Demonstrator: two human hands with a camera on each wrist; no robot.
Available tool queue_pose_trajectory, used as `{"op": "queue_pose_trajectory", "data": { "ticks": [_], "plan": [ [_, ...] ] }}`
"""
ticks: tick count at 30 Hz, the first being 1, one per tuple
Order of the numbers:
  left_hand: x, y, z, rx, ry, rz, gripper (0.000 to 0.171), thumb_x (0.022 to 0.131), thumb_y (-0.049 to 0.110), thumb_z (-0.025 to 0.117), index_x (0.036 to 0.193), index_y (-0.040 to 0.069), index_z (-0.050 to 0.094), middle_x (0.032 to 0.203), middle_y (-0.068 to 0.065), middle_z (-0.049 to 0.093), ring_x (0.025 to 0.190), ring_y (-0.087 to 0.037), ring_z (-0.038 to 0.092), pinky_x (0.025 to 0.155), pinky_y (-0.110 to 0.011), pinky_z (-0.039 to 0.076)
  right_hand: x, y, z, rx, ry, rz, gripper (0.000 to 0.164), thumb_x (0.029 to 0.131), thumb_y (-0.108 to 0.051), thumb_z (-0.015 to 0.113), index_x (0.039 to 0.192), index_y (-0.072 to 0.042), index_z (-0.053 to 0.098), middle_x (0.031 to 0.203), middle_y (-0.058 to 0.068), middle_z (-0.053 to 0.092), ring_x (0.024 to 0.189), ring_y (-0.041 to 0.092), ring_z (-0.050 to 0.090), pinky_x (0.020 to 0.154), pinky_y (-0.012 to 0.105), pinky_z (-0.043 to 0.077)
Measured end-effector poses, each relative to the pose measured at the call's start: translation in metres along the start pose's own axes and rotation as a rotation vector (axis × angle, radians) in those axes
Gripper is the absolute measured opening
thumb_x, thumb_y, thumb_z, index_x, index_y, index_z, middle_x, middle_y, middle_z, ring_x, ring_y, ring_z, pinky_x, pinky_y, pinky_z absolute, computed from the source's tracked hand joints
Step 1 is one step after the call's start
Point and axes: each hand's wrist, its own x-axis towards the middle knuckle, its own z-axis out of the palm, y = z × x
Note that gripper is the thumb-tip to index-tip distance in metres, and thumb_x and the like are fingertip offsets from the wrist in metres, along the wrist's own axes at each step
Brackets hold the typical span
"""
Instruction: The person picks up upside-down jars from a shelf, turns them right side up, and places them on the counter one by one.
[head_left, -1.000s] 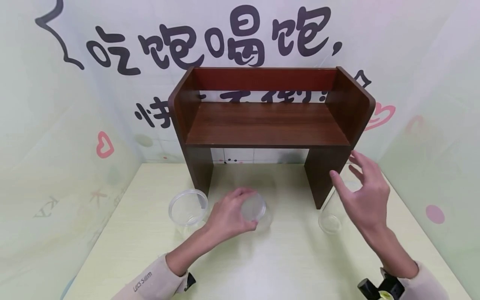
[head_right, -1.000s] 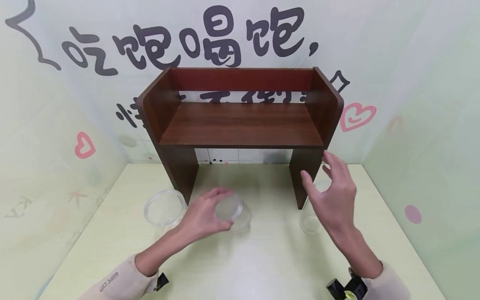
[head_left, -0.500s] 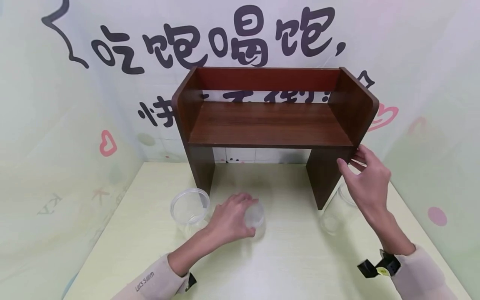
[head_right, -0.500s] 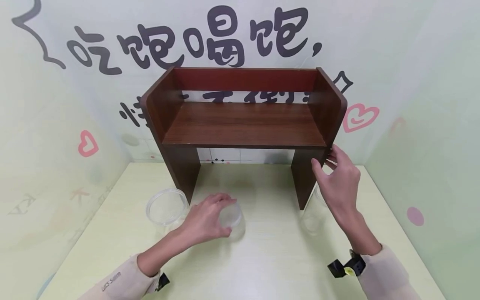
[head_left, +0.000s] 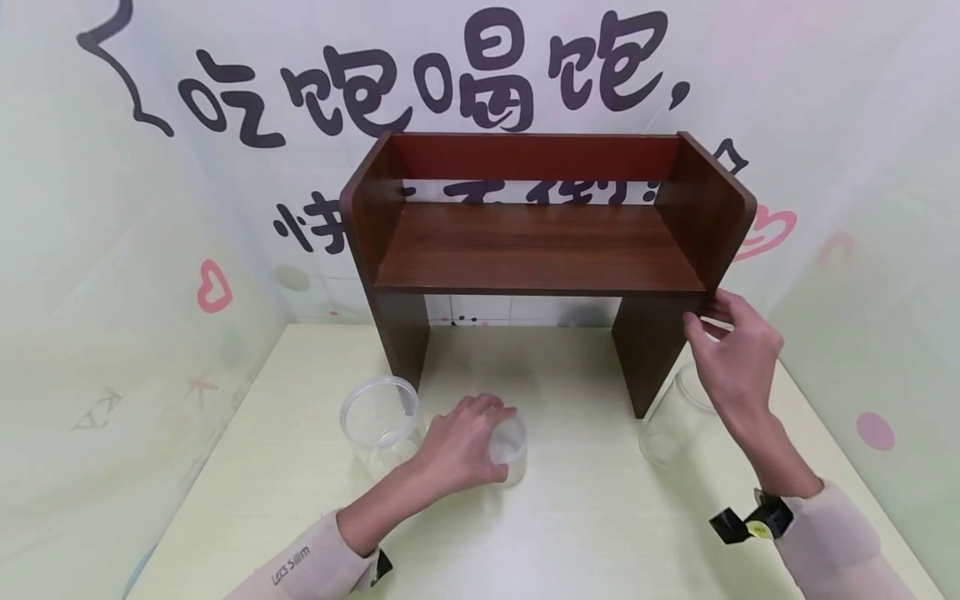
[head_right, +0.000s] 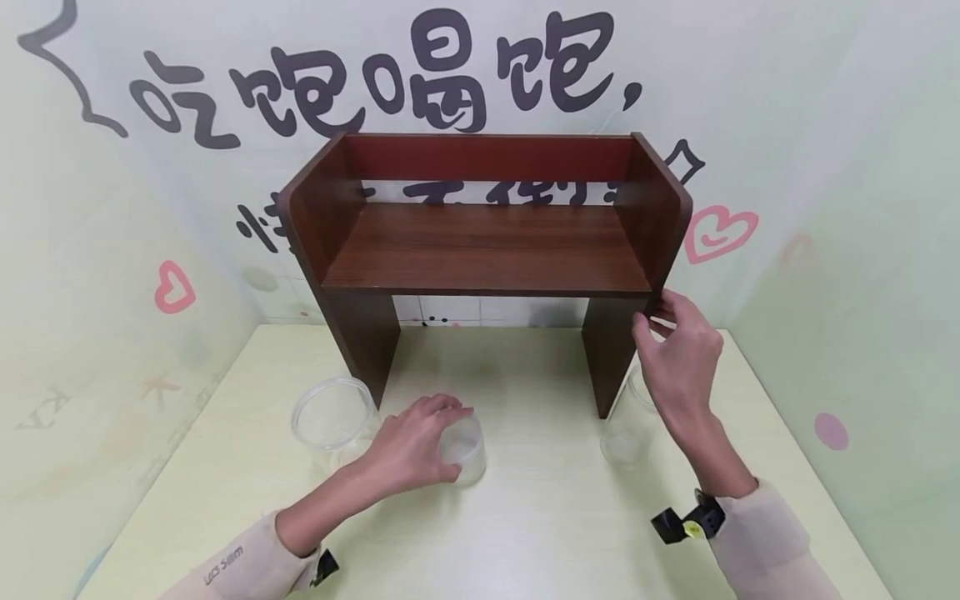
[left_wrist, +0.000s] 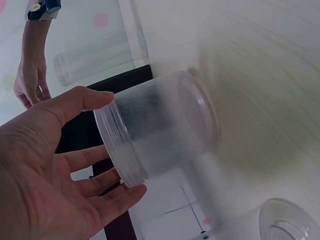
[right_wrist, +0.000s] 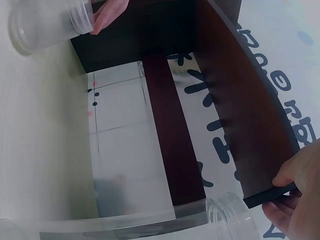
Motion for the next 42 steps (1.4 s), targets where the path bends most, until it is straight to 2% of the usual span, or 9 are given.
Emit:
{"op": "queue_pose_trajectory", "data": {
  "ticks": [5, 9, 16, 22, 25, 29, 34, 37, 42],
  "plan": [
    [-0.002, -0.001, 0.004, 0.03, -0.016, 0.007, 0.069, 0.07, 0.027, 0.092, 0.135, 0.016, 0.072, 0.133, -0.006, 0.067, 0.121, -0.028, 0.064, 0.061, -0.047, 0.06, 0.001, 0.001, 0.0, 0.014, 0.008, -0.009, 0.029, 0.093, -0.002, 0.075, 0.119, 0.008, 0.073, 0.106, 0.024, 0.078, 0.084, -0.023, 0.061, 0.079, -0.002, 0.049],
    [-0.002, -0.001, 0.005, 0.046, -0.031, 0.011, 0.07, 0.071, 0.029, 0.092, 0.137, 0.017, 0.071, 0.135, -0.004, 0.065, 0.123, -0.027, 0.062, 0.063, -0.048, 0.06, 0.002, 0.003, 0.0, 0.021, 0.009, -0.017, 0.028, 0.092, 0.001, 0.075, 0.119, 0.009, 0.073, 0.105, 0.025, 0.077, 0.084, -0.029, 0.055, 0.08, -0.001, 0.049],
    [-0.003, -0.001, 0.004, 0.051, -0.047, 0.02, 0.07, 0.073, 0.031, 0.092, 0.138, 0.018, 0.07, 0.139, -0.005, 0.064, 0.126, -0.026, 0.061, 0.067, -0.049, 0.063, 0.002, 0.004, 0.001, 0.018, 0.008, -0.02, 0.028, 0.091, 0.001, 0.075, 0.118, 0.009, 0.073, 0.104, 0.025, 0.078, 0.084, -0.03, 0.054, 0.079, -0.002, 0.048],
    [-0.006, -0.001, 0.001, 0.037, -0.034, 0.025, 0.074, 0.078, 0.041, 0.092, 0.144, 0.019, 0.066, 0.148, -0.007, 0.06, 0.134, -0.03, 0.059, 0.073, -0.053, 0.065, 0.002, 0.004, 0.0, 0.009, 0.01, -0.042, 0.028, 0.092, 0.001, 0.074, 0.118, 0.01, 0.073, 0.105, 0.026, 0.077, 0.085, -0.031, 0.054, 0.079, -0.004, 0.047],
    [-0.008, 0.0, -0.004, 0.005, 0.002, 0.03, 0.076, 0.081, 0.045, 0.09, 0.147, 0.019, 0.063, 0.152, -0.008, 0.057, 0.136, -0.031, 0.058, 0.075, -0.055, 0.065, 0.002, 0.004, 0.0, 0.01, 0.013, -0.054, 0.028, 0.091, 0.002, 0.074, 0.118, 0.011, 0.073, 0.105, 0.026, 0.077, 0.086, -0.031, 0.055, 0.079, -0.004, 0.047],
    [-0.011, 0.001, -0.017, -0.073, 0.079, 0.038, 0.073, 0.084, 0.041, 0.089, 0.148, 0.019, 0.061, 0.152, -0.009, 0.057, 0.137, -0.033, 0.057, 0.083, -0.058, 0.064, 0.002, 0.004, -0.001, 0.004, 0.01, -0.062, 0.028, 0.091, 0.003, 0.074, 0.118, 0.011, 0.073, 0.106, 0.026, 0.077, 0.087, -0.031, 0.054, 0.078, -0.004, 0.046],
    [-0.017, -0.001, -0.035, -0.119, 0.207, 0.101, 0.072, 0.085, 0.035, 0.088, 0.148, 0.016, 0.061, 0.151, -0.009, 0.058, 0.137, -0.032, 0.058, 0.092, -0.055, 0.063, 0.002, 0.004, -0.001, 0.0, 0.0, -0.064, 0.028, 0.092, 0.002, 0.074, 0.119, 0.011, 0.072, 0.107, 0.027, 0.077, 0.087, -0.032, 0.053, 0.079, -0.004, 0.046],
    [-0.02, -0.004, -0.045, -0.113, 0.286, 0.133, 0.073, 0.084, 0.034, 0.089, 0.148, 0.013, 0.061, 0.151, -0.009, 0.059, 0.137, -0.031, 0.058, 0.09, -0.052, 0.064, 0.002, 0.005, -0.002, 0.005, -0.004, -0.068, 0.029, 0.091, 0.003, 0.074, 0.119, 0.011, 0.072, 0.106, 0.027, 0.077, 0.087, -0.032, 0.054, 0.079, -0.003, 0.047],
    [-0.027, -0.015, -0.058, -0.1, 0.395, 0.135, 0.07, 0.084, 0.029, 0.09, 0.145, 0.01, 0.063, 0.147, -0.008, 0.061, 0.133, -0.028, 0.06, 0.08, -0.043, 0.066, 0.003, 0.006, -0.003, 0.012, -0.012, -0.09, 0.028, 0.09, 0.004, 0.073, 0.117, 0.012, 0.071, 0.105, 0.027, 0.077, 0.087, -0.032, 0.053, 0.078, -0.004, 0.046]
  ]
}}
